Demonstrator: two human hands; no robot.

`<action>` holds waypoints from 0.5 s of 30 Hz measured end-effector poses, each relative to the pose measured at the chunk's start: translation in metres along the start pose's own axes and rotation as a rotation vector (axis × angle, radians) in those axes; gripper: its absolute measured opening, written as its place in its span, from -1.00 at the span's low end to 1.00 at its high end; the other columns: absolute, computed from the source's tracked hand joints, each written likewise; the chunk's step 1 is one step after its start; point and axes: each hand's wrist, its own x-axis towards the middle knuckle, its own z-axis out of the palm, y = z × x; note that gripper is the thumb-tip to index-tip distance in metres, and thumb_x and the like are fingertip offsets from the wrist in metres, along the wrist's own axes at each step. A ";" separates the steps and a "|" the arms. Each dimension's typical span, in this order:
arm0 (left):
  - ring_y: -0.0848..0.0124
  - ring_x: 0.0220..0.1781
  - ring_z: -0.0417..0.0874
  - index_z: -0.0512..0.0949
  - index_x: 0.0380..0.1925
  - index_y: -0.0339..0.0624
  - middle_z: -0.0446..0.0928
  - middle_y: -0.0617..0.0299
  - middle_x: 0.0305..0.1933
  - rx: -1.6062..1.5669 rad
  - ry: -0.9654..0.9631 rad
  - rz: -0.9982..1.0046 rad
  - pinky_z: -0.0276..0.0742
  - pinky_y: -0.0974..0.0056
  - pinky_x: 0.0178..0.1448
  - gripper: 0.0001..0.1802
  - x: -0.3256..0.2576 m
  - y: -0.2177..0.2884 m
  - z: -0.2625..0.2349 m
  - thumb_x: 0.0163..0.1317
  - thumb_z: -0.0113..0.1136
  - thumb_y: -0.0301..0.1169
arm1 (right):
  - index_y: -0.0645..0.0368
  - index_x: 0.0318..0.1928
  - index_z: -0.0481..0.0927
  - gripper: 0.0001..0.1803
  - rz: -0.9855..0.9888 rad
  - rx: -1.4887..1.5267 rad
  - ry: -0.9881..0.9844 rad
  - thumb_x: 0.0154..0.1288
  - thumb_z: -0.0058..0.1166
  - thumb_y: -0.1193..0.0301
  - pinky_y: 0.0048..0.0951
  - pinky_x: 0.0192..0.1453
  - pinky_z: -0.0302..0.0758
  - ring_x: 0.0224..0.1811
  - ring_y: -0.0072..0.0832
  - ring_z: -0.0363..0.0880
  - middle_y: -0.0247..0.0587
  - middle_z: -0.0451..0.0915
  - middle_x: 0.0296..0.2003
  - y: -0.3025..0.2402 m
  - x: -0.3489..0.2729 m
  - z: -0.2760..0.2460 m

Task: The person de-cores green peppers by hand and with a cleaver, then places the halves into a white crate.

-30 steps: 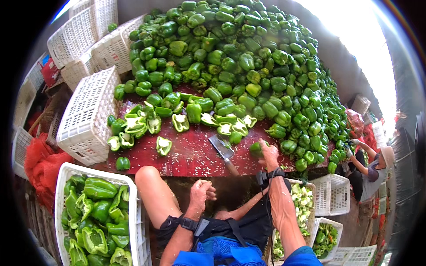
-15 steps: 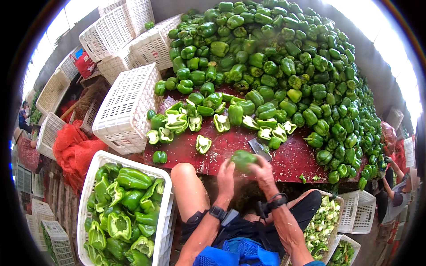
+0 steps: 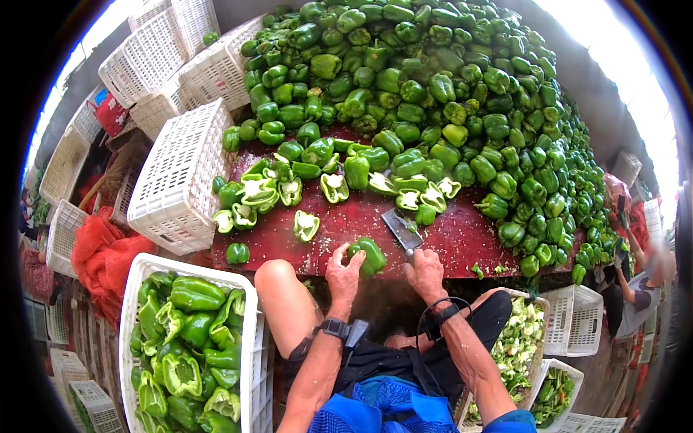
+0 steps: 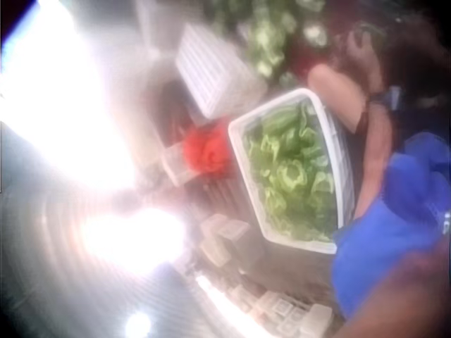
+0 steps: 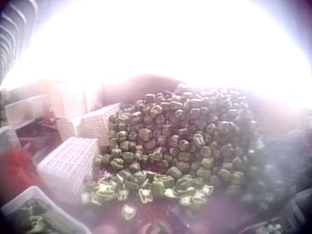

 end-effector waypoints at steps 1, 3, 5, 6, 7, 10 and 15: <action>0.18 0.01 0.61 0.59 0.00 -0.23 0.62 -0.03 -0.07 0.002 -0.001 0.003 0.47 0.16 0.16 -0.50 0.000 -0.001 0.001 0.10 0.42 -0.20 | 0.21 -0.35 0.49 -0.73 -0.008 -0.016 0.007 0.04 0.20 0.29 0.01 -0.13 0.49 -0.18 0.00 0.54 0.03 0.54 -0.33 0.004 0.004 0.004; 0.20 0.00 0.61 0.60 0.00 -0.23 0.62 0.00 -0.07 -0.063 0.011 -0.020 0.47 0.18 0.15 -0.51 0.001 -0.001 0.004 0.10 0.42 -0.22 | 0.21 -0.38 0.47 -0.77 -0.019 -0.009 -0.031 0.06 0.15 0.32 0.05 -0.25 0.53 -0.31 0.04 0.59 0.04 0.52 -0.43 0.016 0.013 0.008; 0.22 0.01 0.61 0.60 0.01 -0.23 0.63 0.01 -0.07 -0.110 0.000 -0.044 0.47 0.20 0.15 -0.51 0.002 -0.006 0.001 0.11 0.42 -0.22 | 0.22 -0.37 0.47 -0.77 -0.011 0.061 -0.022 0.06 0.14 0.32 0.03 -0.28 0.54 -0.37 0.04 0.59 0.04 0.51 -0.45 0.014 0.022 0.004; 0.23 0.01 0.61 0.60 0.01 -0.23 0.63 0.02 -0.06 -0.160 -0.012 -0.067 0.47 0.21 0.15 -0.51 0.002 -0.009 0.000 0.11 0.42 -0.23 | 0.23 -0.37 0.47 -0.77 -0.004 0.128 -0.011 0.07 0.14 0.32 0.01 -0.31 0.55 -0.43 0.04 0.59 0.04 0.51 -0.48 0.014 0.024 0.001; 0.23 0.01 0.61 0.60 0.01 -0.23 0.63 0.02 -0.06 -0.156 -0.006 -0.071 0.47 0.21 0.15 -0.51 0.002 -0.011 -0.002 0.11 0.42 -0.23 | 0.24 -0.37 0.45 -0.80 -0.045 0.171 0.026 0.15 0.13 0.37 -0.05 -0.36 0.52 -0.48 0.02 0.58 0.08 0.51 -0.51 0.003 0.022 -0.010; 0.21 -0.01 0.62 0.61 0.00 -0.22 0.63 0.00 -0.08 -0.111 -0.010 -0.064 0.49 0.20 0.12 -0.54 0.003 -0.007 0.000 0.13 0.39 -0.24 | 0.25 -0.36 0.44 -0.83 -0.063 0.502 0.070 0.24 0.11 0.41 -0.07 -0.40 0.48 -0.49 0.03 0.58 0.11 0.52 -0.54 -0.027 -0.001 -0.056; 0.29 -0.19 0.63 0.62 -0.07 -0.23 0.64 0.07 -0.23 0.072 0.012 0.019 0.54 0.23 -0.06 -0.65 0.010 -0.002 0.003 0.19 0.32 -0.28 | 0.27 -0.22 0.49 -0.86 -0.254 0.395 -0.105 0.33 0.07 0.43 -0.17 -0.36 0.51 -0.43 -0.05 0.61 0.05 0.53 -0.50 -0.045 -0.045 -0.081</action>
